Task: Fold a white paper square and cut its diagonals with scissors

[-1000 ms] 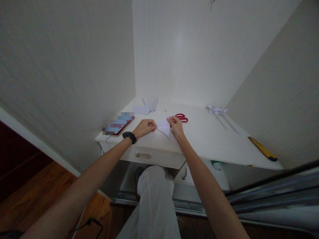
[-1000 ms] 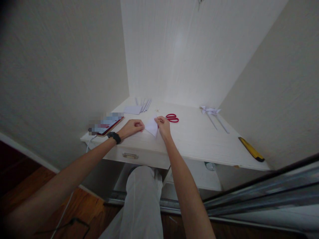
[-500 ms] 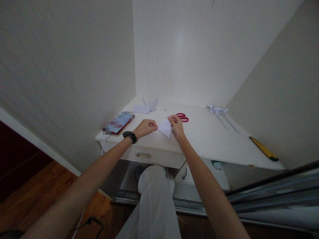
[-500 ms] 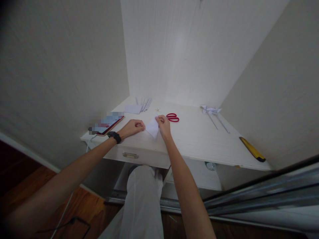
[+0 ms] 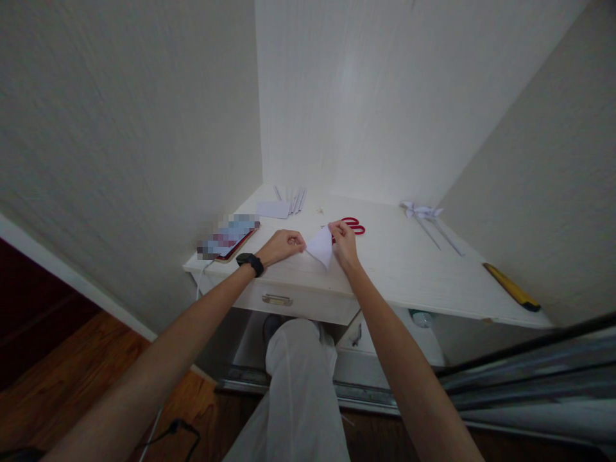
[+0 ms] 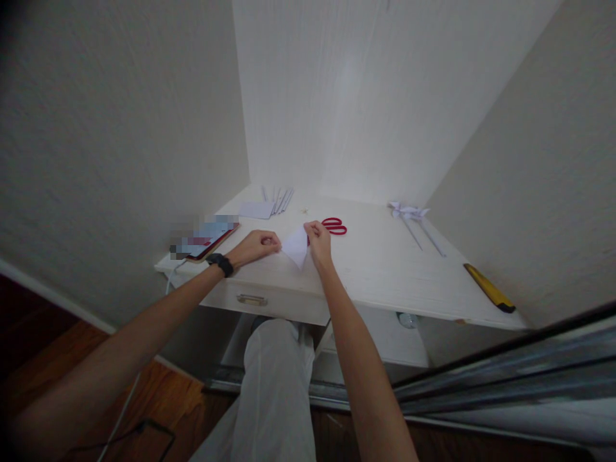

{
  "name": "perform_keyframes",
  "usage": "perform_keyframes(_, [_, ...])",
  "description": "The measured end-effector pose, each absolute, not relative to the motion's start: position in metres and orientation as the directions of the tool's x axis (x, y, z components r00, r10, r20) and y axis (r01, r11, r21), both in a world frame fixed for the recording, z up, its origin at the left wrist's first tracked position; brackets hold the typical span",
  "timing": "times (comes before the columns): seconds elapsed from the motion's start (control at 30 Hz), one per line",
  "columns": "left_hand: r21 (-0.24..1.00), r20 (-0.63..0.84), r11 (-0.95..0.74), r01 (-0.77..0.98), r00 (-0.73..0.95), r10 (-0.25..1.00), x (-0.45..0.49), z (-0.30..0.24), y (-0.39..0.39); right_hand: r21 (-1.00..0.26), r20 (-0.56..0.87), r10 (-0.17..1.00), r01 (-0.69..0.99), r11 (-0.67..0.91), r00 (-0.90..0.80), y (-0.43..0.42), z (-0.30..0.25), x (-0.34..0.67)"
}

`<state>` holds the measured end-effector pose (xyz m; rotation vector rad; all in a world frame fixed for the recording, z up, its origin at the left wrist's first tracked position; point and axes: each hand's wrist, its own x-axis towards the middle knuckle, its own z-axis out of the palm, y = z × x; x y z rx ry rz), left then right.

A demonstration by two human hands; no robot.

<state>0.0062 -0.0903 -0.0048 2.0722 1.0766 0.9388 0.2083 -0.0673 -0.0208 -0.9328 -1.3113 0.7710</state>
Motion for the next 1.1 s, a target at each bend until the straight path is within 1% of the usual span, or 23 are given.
perform_keyframes(0.13, [0.777, 0.297, -0.476, 0.412, 0.427, 0.854, 0.006, -0.007, -0.088, -0.902, 0.432, 0.889, 0.095, 0.422, 0.149, -0.068, -0.020, 0.209])
perform_keyframes(0.33, [0.780, 0.302, -0.461, 0.424, 0.389, 0.870, 0.006, -0.004, -0.088, -0.901, 0.433, 0.890, 0.058, 0.430, 0.143, -0.063, -0.025, 0.211])
perform_keyframes(0.43, [0.781, 0.318, -0.438, 0.445, 0.321, 0.892, 0.005, -0.001, -0.088, -0.912, 0.410, 0.908, 0.043, 0.408, 0.086, -0.063, -0.025, 0.210])
perform_keyframes(0.57, [0.812, 0.354, -0.396, 0.429, 0.177, 0.918, 0.002, -0.001, -0.084, -0.921, 0.389, 0.921, 0.022, 0.388, 0.020, -0.068, -0.021, 0.207])
perform_keyframes(0.63, [0.825, 0.371, -0.384, 0.416, 0.115, 0.922, 0.000, -0.002, -0.081, -0.924, 0.382, 0.924, 0.038, 0.382, 0.005, -0.070, -0.020, 0.205])
perform_keyframes(0.73, [0.832, 0.386, -0.380, 0.404, 0.070, 0.920, -0.001, -0.003, -0.080, -0.921, 0.381, 0.925, 0.091, 0.380, -0.002, -0.071, -0.020, 0.204])
perform_keyframes(0.9, [0.860, 0.354, -0.350, 0.372, 0.060, 0.933, 0.000, -0.002, -0.082, -0.912, 0.388, 0.921, 0.147, 0.382, 0.014, -0.069, -0.021, 0.205])
perform_keyframes(1.1, [0.842, 0.379, -0.375, 0.386, 0.070, 0.923, -0.001, -0.005, -0.079, -0.910, 0.396, 0.917, 0.148, 0.387, 0.038, -0.068, -0.021, 0.204])
